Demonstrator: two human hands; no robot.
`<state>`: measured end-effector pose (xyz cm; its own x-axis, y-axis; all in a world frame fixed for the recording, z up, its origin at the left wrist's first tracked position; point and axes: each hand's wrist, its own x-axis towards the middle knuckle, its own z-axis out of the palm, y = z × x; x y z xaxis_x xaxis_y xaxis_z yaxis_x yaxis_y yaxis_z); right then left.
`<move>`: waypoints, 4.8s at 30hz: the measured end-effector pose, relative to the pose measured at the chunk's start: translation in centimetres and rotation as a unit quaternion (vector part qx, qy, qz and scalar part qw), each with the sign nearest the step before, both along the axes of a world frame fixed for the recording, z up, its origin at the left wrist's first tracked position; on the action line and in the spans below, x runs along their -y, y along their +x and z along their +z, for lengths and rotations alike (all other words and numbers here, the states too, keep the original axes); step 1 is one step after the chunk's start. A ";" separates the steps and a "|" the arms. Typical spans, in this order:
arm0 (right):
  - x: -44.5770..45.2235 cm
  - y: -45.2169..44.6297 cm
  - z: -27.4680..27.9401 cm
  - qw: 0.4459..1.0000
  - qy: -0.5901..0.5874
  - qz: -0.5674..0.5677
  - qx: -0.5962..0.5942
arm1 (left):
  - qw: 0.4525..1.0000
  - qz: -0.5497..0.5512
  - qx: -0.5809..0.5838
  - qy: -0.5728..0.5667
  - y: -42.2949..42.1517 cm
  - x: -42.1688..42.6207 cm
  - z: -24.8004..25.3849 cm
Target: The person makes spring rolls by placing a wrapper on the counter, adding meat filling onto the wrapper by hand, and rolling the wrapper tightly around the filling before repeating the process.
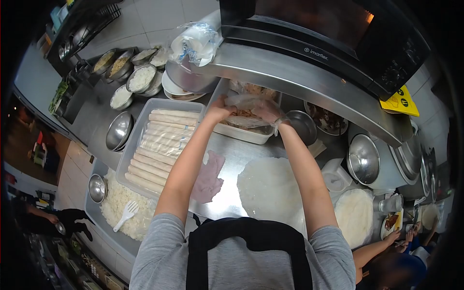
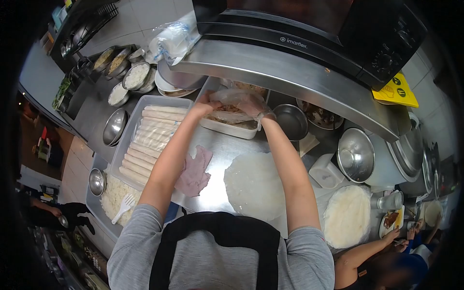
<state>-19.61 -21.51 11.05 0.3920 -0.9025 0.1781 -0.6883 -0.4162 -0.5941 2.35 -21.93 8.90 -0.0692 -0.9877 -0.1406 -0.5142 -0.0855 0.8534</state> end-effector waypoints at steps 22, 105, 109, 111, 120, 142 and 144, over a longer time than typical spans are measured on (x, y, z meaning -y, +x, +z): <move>-2.8 7.6 -6.1 0.994 -0.076 -0.078 0.004 | 0.698 -0.298 0.484 -0.435 -10.7 -35.7 22.6; 2.5 5.2 -2.9 0.944 0.031 -0.056 -0.323 | 0.963 -0.100 -0.183 0.172 -3.2 3.3 -1.0; 4.1 4.6 -6.6 0.932 -0.061 -0.037 -0.354 | 0.982 -0.138 -0.115 0.050 -2.8 5.6 -4.7; 4.7 4.1 -7.2 0.926 -0.152 -0.025 -0.345 | 0.995 -0.097 -0.025 0.024 -1.6 5.6 -4.3; 1.9 2.5 -1.2 0.986 0.020 -0.055 -0.157 | 0.992 -0.051 0.115 -0.027 0.2 5.0 -3.1; 2.3 2.2 -3.6 0.985 -0.006 -0.015 -0.172 | 0.996 -0.084 0.021 0.011 -1.3 4.6 -0.6; 2.3 2.1 -4.4 0.986 -0.008 -0.003 -0.169 | 0.988 -0.128 0.082 -0.004 -2.1 5.3 -2.1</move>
